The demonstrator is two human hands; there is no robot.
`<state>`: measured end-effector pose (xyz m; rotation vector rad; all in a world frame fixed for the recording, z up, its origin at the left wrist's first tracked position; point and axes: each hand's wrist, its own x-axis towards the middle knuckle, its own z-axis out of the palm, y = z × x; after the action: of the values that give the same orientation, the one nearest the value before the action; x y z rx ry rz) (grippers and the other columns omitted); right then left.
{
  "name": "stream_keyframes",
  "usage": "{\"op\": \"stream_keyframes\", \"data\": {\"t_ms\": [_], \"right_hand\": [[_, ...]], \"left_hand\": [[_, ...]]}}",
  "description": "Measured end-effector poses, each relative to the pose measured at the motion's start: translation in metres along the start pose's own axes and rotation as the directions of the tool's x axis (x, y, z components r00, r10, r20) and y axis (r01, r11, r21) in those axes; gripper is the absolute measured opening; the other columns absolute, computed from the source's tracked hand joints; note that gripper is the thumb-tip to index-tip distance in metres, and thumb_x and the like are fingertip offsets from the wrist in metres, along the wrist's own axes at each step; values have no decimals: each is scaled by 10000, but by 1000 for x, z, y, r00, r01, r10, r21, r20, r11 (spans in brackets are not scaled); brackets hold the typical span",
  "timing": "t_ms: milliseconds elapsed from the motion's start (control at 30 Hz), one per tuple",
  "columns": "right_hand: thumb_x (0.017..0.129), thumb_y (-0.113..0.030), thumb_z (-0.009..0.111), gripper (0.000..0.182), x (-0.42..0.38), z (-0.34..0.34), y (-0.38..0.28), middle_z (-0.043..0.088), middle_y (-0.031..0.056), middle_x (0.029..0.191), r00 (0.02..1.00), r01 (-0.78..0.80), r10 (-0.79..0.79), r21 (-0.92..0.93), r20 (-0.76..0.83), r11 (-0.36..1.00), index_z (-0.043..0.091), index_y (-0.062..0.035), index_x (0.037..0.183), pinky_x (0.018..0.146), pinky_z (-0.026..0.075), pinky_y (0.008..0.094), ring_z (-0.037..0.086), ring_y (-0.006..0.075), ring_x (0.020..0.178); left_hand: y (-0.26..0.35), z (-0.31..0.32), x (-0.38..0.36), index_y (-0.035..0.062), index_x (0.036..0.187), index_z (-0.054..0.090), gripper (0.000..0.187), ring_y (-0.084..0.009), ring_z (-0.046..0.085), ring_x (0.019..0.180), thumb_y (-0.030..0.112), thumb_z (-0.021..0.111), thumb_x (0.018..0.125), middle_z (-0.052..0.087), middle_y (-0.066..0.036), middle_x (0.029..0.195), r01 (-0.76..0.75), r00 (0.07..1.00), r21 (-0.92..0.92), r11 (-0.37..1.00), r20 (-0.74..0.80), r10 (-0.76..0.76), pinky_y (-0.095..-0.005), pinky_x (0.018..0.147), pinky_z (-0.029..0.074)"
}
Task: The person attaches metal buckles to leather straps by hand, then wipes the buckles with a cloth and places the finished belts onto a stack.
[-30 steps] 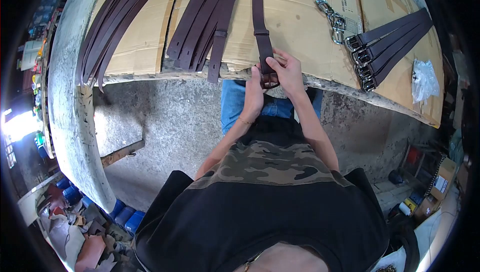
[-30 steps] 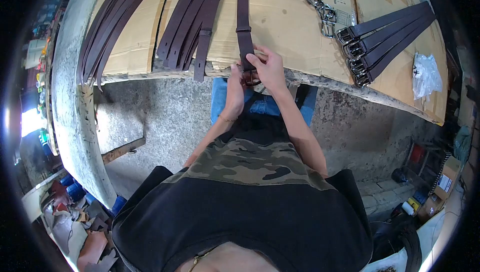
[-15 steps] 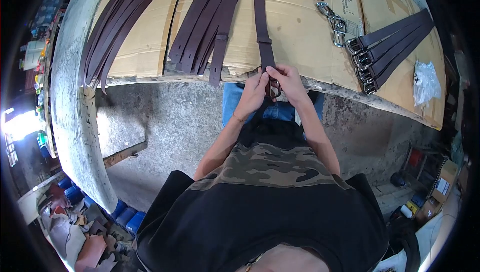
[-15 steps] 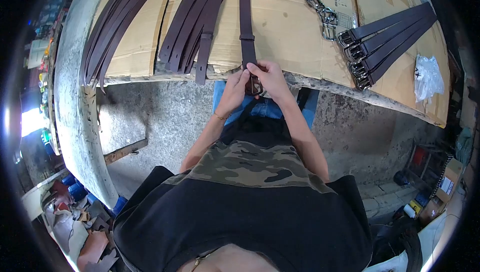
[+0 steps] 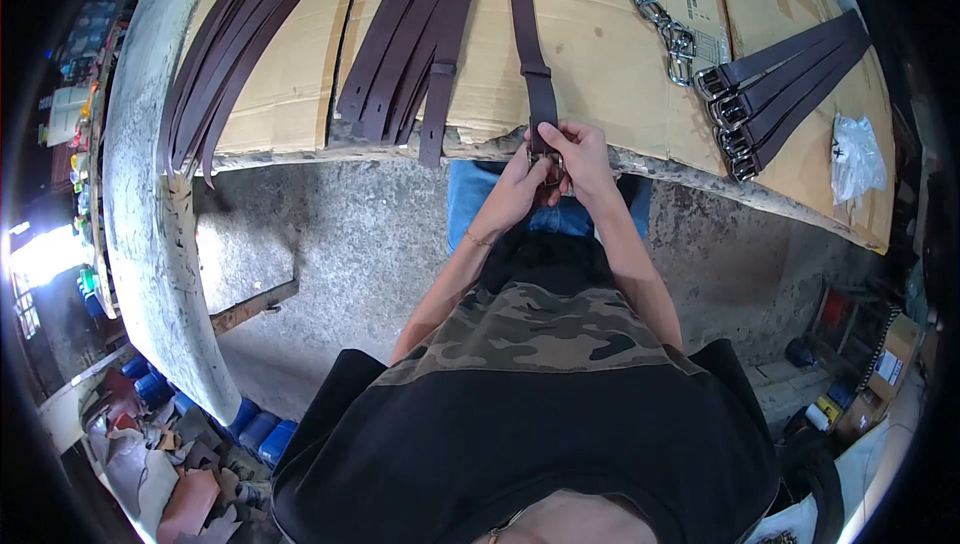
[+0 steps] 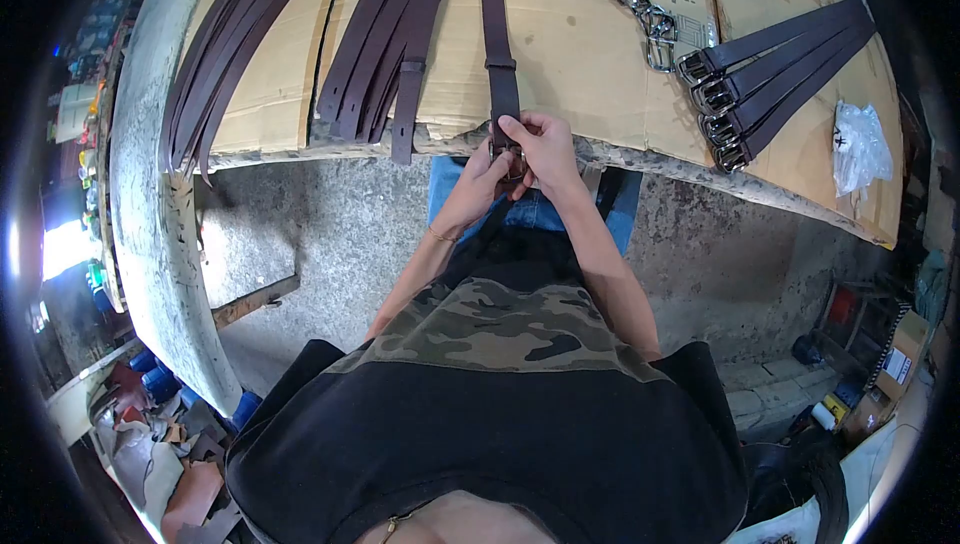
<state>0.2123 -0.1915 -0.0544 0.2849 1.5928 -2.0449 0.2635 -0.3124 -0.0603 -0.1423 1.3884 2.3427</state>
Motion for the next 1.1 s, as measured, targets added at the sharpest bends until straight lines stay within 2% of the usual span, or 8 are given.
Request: {"op": "stream_keyframes", "data": {"t_ms": [233, 433, 500, 567, 700, 800, 967, 1100], "right_hand": [[869, -225, 630, 234, 1, 0, 15, 613, 29, 620, 1000, -3, 4, 72, -22, 997, 672, 4, 890, 280, 322, 195, 463, 64, 352], [827, -214, 684, 242, 6, 1, 23, 571, 40, 558, 994, 32, -22, 103, -104, 994, 650, 21, 787, 270, 329, 231, 420, 92, 300], [857, -222, 645, 259, 5, -6, 19, 586, 52, 582, 999, 24, -20, 117, -41, 993, 648, 37, 852, 287, 358, 231, 464, 104, 330], [902, -219, 576, 272, 3, -10, 12, 624, 79, 669, 982, -102, 51, 287, 179, 953, 637, 43, 942, 306, 402, 238, 539, 122, 407], [934, -210, 513, 288, -4, -7, 1, 652, 103, 781, 960, -133, 42, 320, 276, 938, 614, 46, 1021, 329, 441, 245, 590, 134, 487], [934, -190, 506, 274, 7, -5, 15, 660, 109, 851, 955, -29, -33, 202, 294, 979, 611, 44, 1030, 326, 444, 238, 594, 131, 501], [934, -145, 481, 241, 7, 7, 19, 666, 87, 879, 989, 63, -93, 240, 114, 969, 616, 36, 1019, 310, 413, 209, 570, 102, 480], [936, -140, 473, 239, 4, 13, 18, 670, 75, 863, 996, 84, -90, 180, 25, 980, 624, 34, 1003, 301, 383, 199, 533, 76, 438]], "left_hand": [[-14, -5, 0, 47, 1140, 379, 199, -120, 518, 698, 180, 365, 993, 522, -63, 828, -35, 999, 34, 999, 7, 35, -229, 549, 424], [-12, -1, 5, 54, 1144, 410, 217, -80, 469, 513, 198, 366, 988, 521, -32, 728, -16, 987, 9, 1000, -158, 17, -189, 397, 344], [-18, 0, 7, 60, 1092, 455, 215, -71, 460, 485, 219, 350, 992, 519, -17, 687, -46, 978, 0, 999, -204, 45, -180, 379, 323], [-18, 0, 7, 67, 1061, 474, 211, -67, 456, 464, 226, 354, 990, 516, -4, 652, -47, 977, 8, 999, -207, 48, -185, 379, 320], [-11, -1, -1, 72, 1049, 478, 211, -66, 471, 466, 232, 355, 987, 512, -6, 630, 19, 971, 48, 999, -237, -7, -186, 381, 307], [-6, 1, 1, 69, 1051, 476, 219, -68, 477, 472, 238, 351, 987, 507, -8, 627, 0, 961, 71, 997, -276, 20, -185, 388, 304], [-18, -12, 2, 62, 1013, 472, 283, -64, 467, 485, 290, 303, 1003, 501, -6, 619, -57, 968, 140, 989, -235, 89, -193, 401, 310], [-23, -11, -1, 51, 993, 467, 299, -91, 495, 532, 292, 291, 1004, 545, -39, 660, -69, 970, 31, 997, -233, 74, -202, 440, 353]]}}
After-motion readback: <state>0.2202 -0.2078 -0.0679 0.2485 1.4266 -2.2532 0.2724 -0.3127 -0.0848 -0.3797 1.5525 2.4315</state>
